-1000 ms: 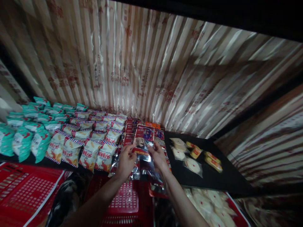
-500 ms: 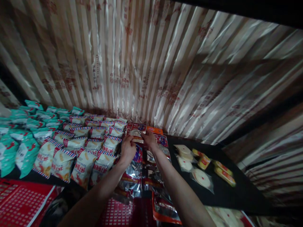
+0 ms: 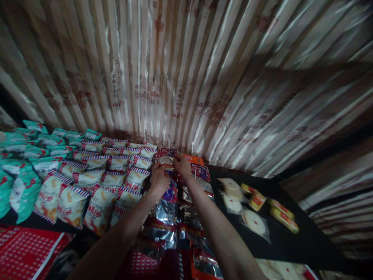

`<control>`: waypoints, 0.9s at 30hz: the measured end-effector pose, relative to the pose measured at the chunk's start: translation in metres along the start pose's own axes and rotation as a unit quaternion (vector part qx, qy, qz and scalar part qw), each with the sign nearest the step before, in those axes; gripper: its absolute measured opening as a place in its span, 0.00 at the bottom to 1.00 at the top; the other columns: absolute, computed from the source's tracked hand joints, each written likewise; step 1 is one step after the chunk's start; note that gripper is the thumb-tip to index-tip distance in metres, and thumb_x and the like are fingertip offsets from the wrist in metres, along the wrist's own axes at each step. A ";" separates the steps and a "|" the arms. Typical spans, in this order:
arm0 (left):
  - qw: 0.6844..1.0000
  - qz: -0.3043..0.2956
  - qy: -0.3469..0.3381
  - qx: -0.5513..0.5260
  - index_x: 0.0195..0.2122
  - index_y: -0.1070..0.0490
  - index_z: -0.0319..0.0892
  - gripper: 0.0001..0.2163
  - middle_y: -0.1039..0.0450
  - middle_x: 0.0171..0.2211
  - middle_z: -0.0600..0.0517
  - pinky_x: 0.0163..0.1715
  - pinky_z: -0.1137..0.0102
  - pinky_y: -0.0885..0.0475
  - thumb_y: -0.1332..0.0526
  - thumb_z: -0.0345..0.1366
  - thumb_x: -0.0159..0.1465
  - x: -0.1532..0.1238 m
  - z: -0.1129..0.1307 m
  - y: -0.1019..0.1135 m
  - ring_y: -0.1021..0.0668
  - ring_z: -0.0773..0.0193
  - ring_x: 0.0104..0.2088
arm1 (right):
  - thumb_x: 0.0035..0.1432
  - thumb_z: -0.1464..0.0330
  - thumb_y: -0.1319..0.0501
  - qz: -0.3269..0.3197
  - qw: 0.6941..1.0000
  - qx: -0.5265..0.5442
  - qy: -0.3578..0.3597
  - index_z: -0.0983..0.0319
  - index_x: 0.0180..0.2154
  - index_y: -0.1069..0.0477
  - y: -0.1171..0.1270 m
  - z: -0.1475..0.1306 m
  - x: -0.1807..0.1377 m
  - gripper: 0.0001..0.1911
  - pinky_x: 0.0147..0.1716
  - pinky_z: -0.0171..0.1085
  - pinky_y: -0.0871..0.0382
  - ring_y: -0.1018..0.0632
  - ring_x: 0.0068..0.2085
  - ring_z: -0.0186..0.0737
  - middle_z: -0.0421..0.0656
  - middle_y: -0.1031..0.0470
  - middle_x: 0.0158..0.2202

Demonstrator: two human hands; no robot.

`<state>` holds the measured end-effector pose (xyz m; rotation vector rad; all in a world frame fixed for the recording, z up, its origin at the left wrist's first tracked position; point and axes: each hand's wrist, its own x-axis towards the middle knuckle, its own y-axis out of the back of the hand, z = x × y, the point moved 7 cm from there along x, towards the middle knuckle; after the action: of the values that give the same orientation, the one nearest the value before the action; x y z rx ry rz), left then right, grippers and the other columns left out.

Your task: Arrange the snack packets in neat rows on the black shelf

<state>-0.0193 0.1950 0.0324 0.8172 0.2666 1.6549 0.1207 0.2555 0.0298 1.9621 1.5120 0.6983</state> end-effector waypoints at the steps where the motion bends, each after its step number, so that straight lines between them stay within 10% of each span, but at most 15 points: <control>1: 1.000 -0.002 -0.006 0.003 0.41 0.28 0.34 0.17 0.30 0.43 0.40 0.51 0.58 0.35 0.50 0.21 0.53 0.000 0.001 0.000 0.29 0.55 0.47 | 0.54 0.67 0.45 -0.001 1.000 -0.030 -0.006 0.59 0.41 0.26 0.000 -0.001 -0.001 0.14 0.40 0.38 0.32 0.23 0.39 0.42 0.44 0.23 0.37; 11: 0.997 -0.037 -0.003 0.061 0.41 0.28 0.30 0.15 0.30 0.42 0.38 0.51 0.62 0.34 0.49 0.22 0.54 0.004 0.001 -0.008 0.29 0.54 0.48 | 0.56 0.66 0.47 -0.013 0.993 -0.109 -0.034 0.58 0.45 0.27 0.001 -0.001 -0.004 0.17 0.41 0.40 0.32 0.23 0.42 0.46 0.45 0.23 0.40; 18: 0.998 -0.028 -0.025 0.044 0.42 0.29 0.36 0.18 0.30 0.45 0.43 0.54 0.61 0.36 0.49 0.20 0.53 -0.003 0.009 0.004 0.30 0.57 0.50 | 0.52 0.69 0.47 0.101 0.992 0.020 0.071 0.62 0.42 0.25 0.014 0.007 -0.014 0.17 0.47 0.39 0.34 0.25 0.45 0.42 0.46 0.23 0.42; 27: 0.976 -0.148 -0.061 -0.146 0.41 0.27 0.41 0.15 0.27 0.45 0.46 0.51 0.64 0.32 0.49 0.27 0.57 -0.102 0.079 0.021 0.27 0.60 0.48 | 0.54 0.63 0.49 0.169 0.983 0.069 0.005 0.61 0.43 0.27 0.067 0.078 -0.094 0.19 0.42 0.39 0.32 0.24 0.40 0.41 0.45 0.23 0.41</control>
<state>0.0193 0.0743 0.0653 0.6193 0.0525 1.3200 0.1996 0.1408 0.0156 2.3559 1.2745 0.7579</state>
